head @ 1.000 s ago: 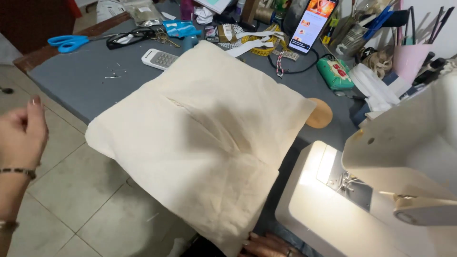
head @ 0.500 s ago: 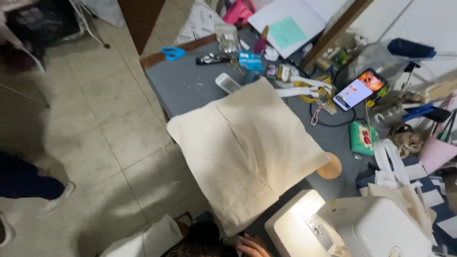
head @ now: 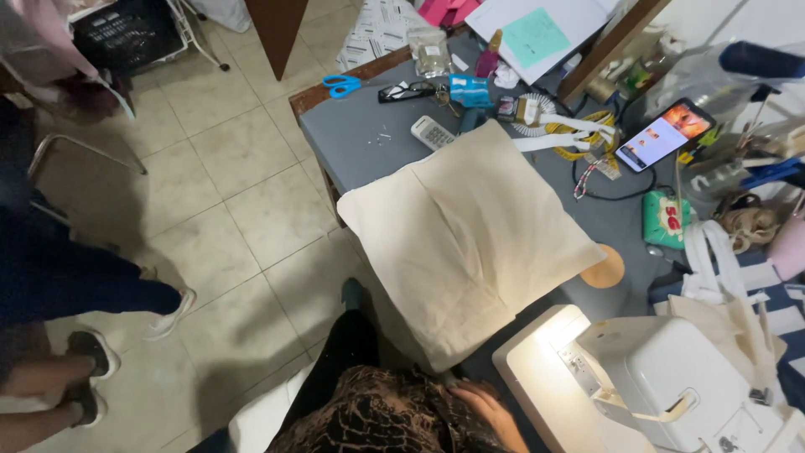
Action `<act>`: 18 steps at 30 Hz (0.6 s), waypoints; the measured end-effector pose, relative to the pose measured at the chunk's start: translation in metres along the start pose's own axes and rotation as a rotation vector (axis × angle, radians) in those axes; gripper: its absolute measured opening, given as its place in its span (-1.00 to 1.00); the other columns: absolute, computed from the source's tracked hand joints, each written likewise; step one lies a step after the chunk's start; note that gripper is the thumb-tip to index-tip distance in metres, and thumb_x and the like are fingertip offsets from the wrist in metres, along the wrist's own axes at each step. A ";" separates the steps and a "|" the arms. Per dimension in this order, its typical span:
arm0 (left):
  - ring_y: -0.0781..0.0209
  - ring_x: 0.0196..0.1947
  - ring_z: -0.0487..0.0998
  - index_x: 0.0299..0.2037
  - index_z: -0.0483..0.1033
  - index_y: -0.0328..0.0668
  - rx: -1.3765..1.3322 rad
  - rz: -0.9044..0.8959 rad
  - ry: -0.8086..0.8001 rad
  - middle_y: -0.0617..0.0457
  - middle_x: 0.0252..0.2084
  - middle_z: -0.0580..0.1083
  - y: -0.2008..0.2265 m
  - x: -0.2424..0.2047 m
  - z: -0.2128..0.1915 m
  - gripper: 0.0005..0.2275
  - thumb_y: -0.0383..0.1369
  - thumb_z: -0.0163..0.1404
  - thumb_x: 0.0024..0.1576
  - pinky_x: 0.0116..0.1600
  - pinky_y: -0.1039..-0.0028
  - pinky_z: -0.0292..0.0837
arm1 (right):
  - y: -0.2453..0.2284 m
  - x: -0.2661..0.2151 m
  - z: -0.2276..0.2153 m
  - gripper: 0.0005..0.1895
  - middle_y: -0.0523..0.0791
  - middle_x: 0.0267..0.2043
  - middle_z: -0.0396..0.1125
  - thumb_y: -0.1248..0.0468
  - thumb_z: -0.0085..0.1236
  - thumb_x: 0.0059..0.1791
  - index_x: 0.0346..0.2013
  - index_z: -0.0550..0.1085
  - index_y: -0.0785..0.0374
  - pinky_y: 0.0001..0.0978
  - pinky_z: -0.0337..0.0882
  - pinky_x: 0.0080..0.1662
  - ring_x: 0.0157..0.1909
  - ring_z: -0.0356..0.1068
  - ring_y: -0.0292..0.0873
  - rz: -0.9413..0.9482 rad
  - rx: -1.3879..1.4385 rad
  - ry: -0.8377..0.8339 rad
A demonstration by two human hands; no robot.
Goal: Measuring, folding, and cutting fabric to prepare for sewing a pillowcase
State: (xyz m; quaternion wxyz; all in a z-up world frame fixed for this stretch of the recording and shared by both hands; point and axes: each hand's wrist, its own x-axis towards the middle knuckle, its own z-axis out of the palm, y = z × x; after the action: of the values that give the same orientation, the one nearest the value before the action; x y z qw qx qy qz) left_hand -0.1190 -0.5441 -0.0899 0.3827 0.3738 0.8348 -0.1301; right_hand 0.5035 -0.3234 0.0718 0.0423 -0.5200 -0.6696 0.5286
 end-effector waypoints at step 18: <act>0.01 -0.33 0.57 0.03 0.52 -0.18 -0.019 1.399 0.270 -0.05 -0.22 0.55 0.545 0.129 -0.336 -0.70 -0.15 -0.10 0.30 -0.34 0.19 0.48 | -0.154 0.156 -0.024 -0.72 -0.06 0.09 0.45 0.17 0.07 0.11 0.09 0.53 0.12 -0.10 0.45 0.10 0.21 0.40 0.01 0.141 -0.292 1.036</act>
State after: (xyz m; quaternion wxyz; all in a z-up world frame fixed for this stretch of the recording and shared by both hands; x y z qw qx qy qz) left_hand 0.0381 0.0671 0.0792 0.2731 0.8314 0.4402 0.2009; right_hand 0.3465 -0.1765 0.1216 0.2588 -0.7568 -0.5908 0.1061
